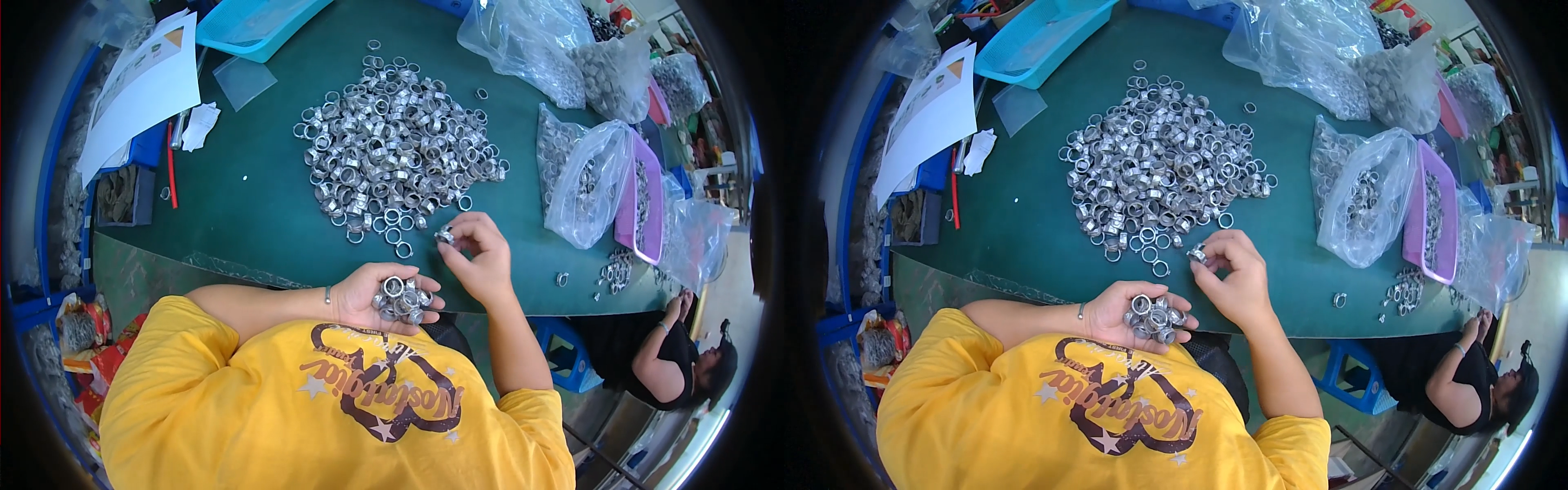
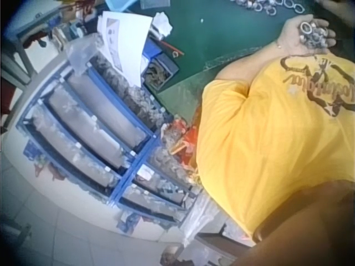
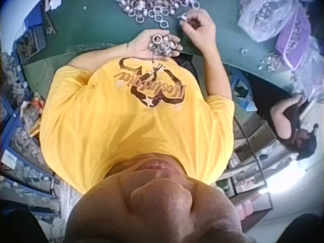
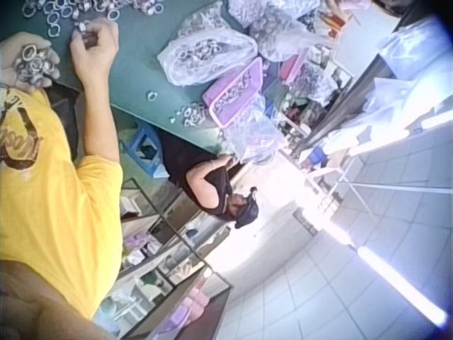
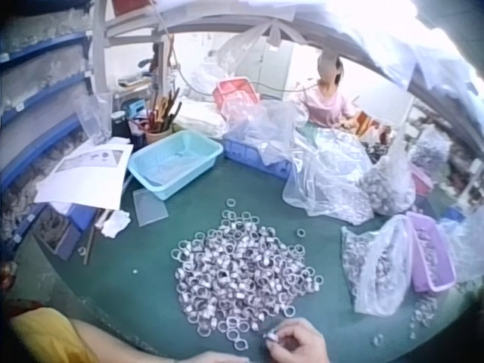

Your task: The person sorts through a pile of metal rings on a table, picking them up one by one and moving them into different groups or containers.

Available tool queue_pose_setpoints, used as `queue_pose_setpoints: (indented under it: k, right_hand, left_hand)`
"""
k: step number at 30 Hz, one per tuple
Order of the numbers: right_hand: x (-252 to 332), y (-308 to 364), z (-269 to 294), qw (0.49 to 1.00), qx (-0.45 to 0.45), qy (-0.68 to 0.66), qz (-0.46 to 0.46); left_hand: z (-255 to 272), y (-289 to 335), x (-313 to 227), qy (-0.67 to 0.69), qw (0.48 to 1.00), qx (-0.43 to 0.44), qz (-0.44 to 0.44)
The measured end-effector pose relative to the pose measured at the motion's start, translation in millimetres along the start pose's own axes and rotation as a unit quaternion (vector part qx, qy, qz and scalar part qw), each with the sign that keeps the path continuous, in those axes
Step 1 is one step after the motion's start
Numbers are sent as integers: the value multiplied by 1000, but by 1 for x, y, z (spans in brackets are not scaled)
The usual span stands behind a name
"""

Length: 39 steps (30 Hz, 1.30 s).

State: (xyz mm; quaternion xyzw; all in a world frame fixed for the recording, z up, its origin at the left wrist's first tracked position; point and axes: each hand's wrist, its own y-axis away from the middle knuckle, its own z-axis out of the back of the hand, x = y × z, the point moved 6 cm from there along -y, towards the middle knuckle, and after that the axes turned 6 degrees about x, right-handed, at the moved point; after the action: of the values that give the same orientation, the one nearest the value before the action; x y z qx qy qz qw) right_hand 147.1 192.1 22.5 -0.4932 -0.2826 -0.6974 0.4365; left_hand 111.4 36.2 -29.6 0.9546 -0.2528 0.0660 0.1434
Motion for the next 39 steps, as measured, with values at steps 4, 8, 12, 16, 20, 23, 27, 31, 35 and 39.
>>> queue_pose_setpoints:
  k: [4,8,12,16,20,23,27,31,35,39]
  right_hand:
    - [23,7,2,994,54,-84,39]
    - [51,5,-12,960,248,-94,96]
    - [27,-14,-13,991,33,126,42]
    - [21,-20,-28,960,-6,267,86]
    - [9,-18,-19,981,-51,167,84]
    - [-5,-12,-8,998,-61,-18,9]
    - [16,2,-2,992,-55,-91,68]
    - [66,10,-16,965,-7,135,224]
    - [67,10,18,924,-179,239,238]
    - [66,11,114,865,-392,237,204]
  left_hand:
    - [-5,1,-1,35,999,25,-16]
    - [-11,0,-2,63,994,88,-27]
    - [4,0,3,68,996,53,-2]
    - [6,2,2,30,999,35,-11]
    - [2,6,-2,47,998,36,-38]
    - [-1,6,-7,55,996,45,-60]
    - [-14,2,-23,19,991,11,-133]
    - [-30,-20,-44,-58,972,-17,-229]
    - [-81,-77,-46,-49,975,116,-182]
    - [-169,-158,-52,-160,953,119,-227]
